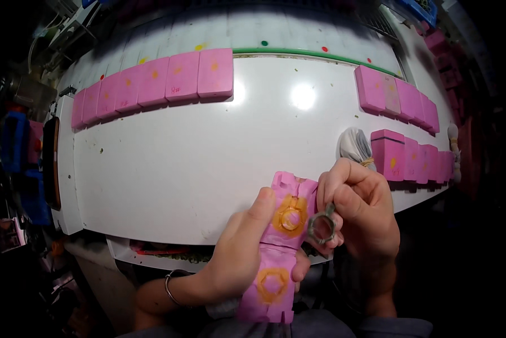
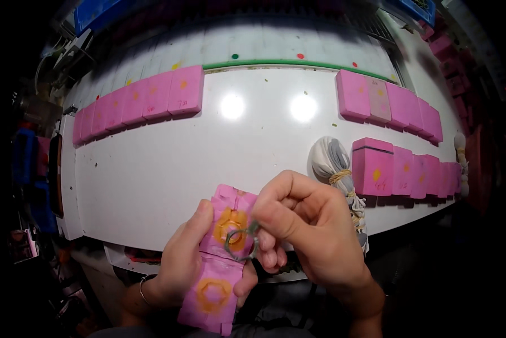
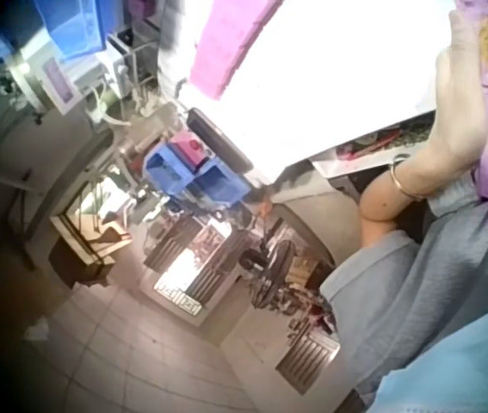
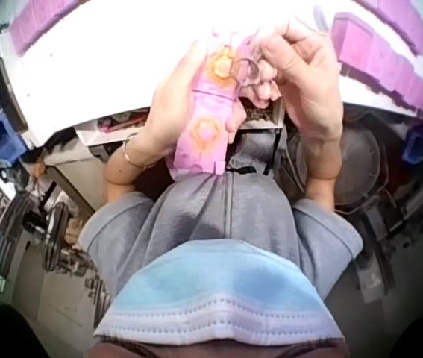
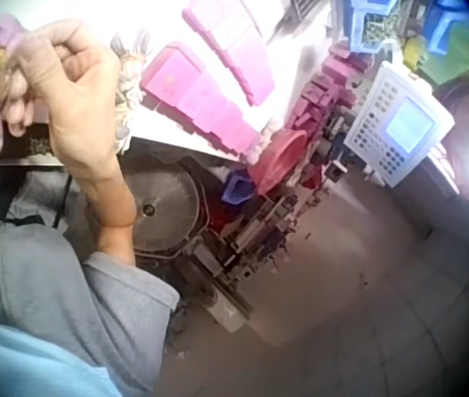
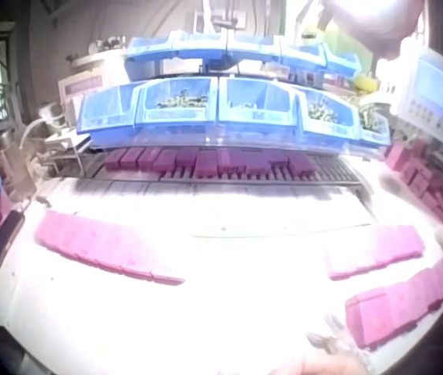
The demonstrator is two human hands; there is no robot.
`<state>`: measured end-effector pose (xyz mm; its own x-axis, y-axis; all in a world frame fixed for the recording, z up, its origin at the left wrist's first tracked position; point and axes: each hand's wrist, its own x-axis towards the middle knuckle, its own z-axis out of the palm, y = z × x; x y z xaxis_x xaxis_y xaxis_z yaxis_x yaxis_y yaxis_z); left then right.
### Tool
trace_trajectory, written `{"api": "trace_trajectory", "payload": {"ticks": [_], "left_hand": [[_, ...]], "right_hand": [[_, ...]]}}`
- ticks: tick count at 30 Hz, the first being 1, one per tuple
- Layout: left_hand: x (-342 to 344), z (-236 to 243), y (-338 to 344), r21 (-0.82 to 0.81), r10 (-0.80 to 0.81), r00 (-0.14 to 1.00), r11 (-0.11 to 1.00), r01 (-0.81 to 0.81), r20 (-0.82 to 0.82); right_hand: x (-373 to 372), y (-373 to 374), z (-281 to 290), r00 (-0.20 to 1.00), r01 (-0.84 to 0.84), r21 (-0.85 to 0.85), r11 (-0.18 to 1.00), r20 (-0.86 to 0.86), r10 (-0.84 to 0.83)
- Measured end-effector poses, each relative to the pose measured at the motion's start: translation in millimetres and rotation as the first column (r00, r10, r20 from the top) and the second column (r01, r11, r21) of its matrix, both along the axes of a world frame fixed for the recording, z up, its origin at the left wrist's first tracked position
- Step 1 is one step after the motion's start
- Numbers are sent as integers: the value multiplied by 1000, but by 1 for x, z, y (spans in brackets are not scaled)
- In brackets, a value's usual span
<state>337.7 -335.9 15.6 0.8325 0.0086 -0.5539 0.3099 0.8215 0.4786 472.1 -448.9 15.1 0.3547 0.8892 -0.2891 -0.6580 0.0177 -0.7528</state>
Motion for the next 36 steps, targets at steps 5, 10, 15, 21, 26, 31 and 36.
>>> {"api": "trace_trajectory", "payload": {"ticks": [5, 10, 15, 21, 26, 31, 36], "left_hand": [[-8, -7, 1, 203, 71, 989, 974, -96, 127], [-15, 2, 8, 823, -73, 901, 445, -353, 427], [-15, 17, -3, 901, -28, 908, 145, -409, 417], [-11, 14, -5, 823, -9, 829, 129, -553, 559], [-14, 16, -5, 830, -7, 838, 141, -539, 545], [-14, 15, -7, 824, -2, 831, 132, -551, 556], [-18, 13, -8, 889, -13, 890, 51, -455, 456]], "right_hand": [[-9, -8, 0, 972, 111, 172, 979, -223, -71], [-23, -16, 2, 968, 177, 209, 962, -213, -132], [-30, -15, -2, 943, 120, 201, 972, -329, -48], [-30, -16, -3, 900, 83, 193, 978, -437, 10], [-31, -16, -4, 894, 65, 191, 979, -447, 27], [-33, -17, -4, 910, 92, 192, 977, -415, -4], [-40, -19, 3, 981, 193, 176, 965, -40, -189]]}}
